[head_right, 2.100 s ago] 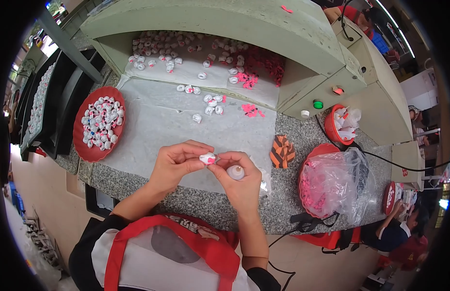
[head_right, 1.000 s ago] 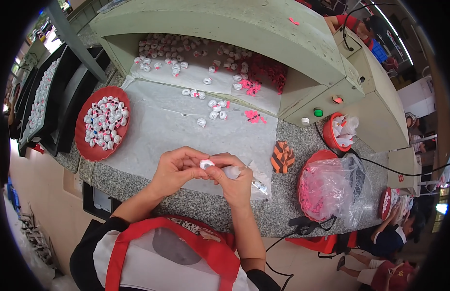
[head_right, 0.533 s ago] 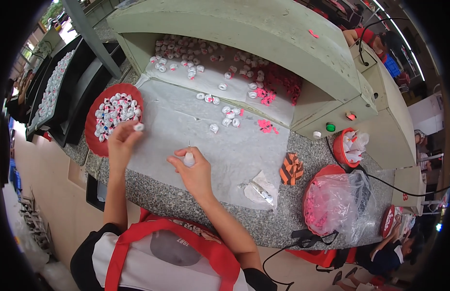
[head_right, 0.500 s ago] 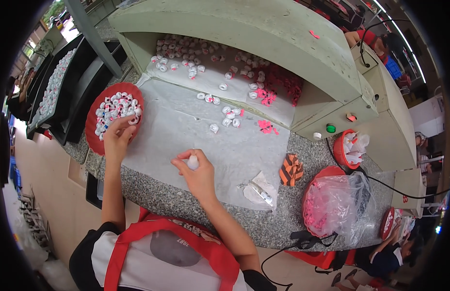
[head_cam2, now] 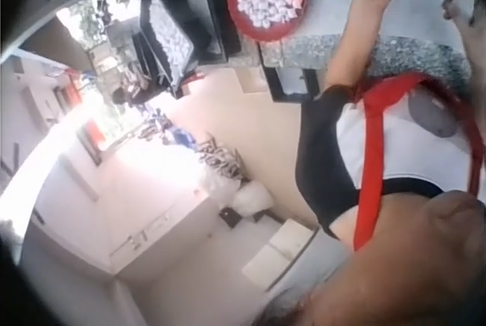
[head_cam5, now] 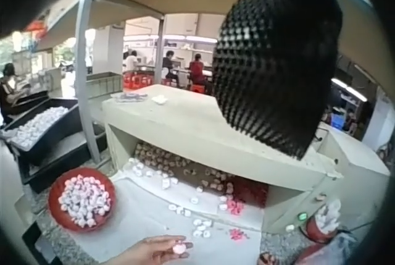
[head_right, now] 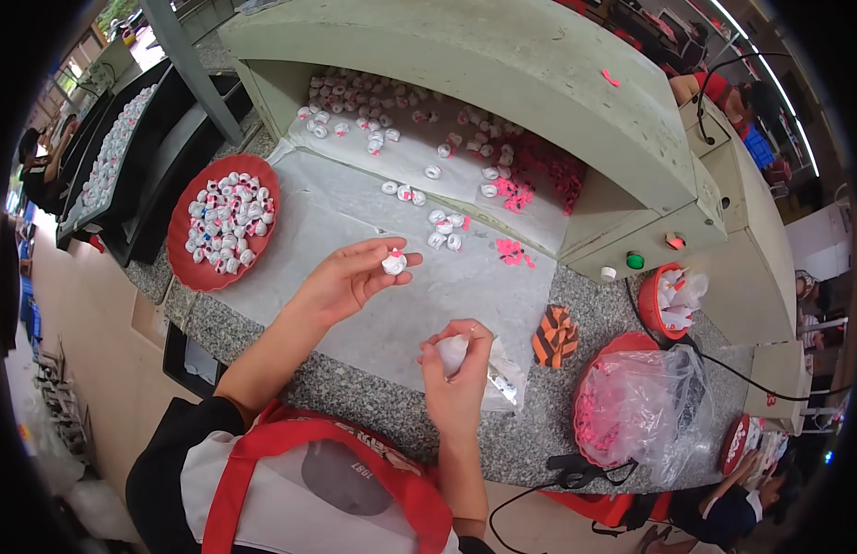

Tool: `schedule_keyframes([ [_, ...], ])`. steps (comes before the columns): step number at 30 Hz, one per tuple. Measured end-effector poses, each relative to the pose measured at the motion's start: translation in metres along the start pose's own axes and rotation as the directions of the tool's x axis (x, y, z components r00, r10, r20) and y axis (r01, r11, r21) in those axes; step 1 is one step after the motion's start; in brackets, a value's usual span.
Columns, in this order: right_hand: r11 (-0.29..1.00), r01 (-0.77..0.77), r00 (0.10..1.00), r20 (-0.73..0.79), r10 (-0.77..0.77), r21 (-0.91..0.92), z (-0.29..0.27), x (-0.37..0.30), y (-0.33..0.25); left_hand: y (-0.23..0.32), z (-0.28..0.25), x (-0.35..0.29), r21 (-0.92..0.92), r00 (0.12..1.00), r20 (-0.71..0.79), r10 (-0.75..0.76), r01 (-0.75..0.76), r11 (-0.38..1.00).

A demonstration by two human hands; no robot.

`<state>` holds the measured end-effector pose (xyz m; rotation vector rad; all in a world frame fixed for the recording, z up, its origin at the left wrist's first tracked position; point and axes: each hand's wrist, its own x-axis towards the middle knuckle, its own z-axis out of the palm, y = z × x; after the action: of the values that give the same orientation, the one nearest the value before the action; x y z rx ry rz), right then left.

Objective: Glue small pink bows onto white toy heads at a factory workbench.

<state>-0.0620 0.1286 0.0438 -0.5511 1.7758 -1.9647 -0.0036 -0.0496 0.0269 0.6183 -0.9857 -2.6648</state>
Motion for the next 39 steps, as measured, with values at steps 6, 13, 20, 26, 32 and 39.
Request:
schedule_keyframes([
  [6, 1.000, -0.020, 1.000, 0.012, 0.021, -0.008, -0.005, -0.009, -0.036, -0.010, 0.025, -0.043, 0.148, 0.985, 0.140, 0.097, -0.118, 0.982],
  [13, 0.840, 0.433, 0.875, -0.073, -0.479, -0.328, -0.003, -0.036, -0.041, -0.012, 0.042, -0.052, 0.322, 0.936, 0.143, 0.321, -0.350, 0.880],
  [20, 0.751, 0.501, 0.845, 0.056, -0.532, -0.431, -0.006, -0.035, -0.042, -0.015, 0.044, -0.055, 0.345, 0.900, 0.161, 0.406, -0.437, 0.831],
  [26, 0.751, 0.489, 0.852, 0.058, -0.520, -0.444, -0.006, -0.033, -0.043, -0.014, 0.045, -0.056, 0.386, 0.892, 0.169, 0.419, -0.451, 0.805],
  [32, 0.738, 0.501, 0.851, 0.100, -0.516, -0.452, -0.005, -0.030, -0.045, -0.014, 0.043, -0.056, 0.427, 0.876, 0.198, 0.439, -0.480, 0.766],
  [39, 0.626, 0.626, 0.764, 0.206, -0.611, -0.465, -0.007, -0.021, -0.053, -0.011, 0.040, -0.056, 0.525, 0.879, 0.188, 0.438, -0.466, 0.712],
])
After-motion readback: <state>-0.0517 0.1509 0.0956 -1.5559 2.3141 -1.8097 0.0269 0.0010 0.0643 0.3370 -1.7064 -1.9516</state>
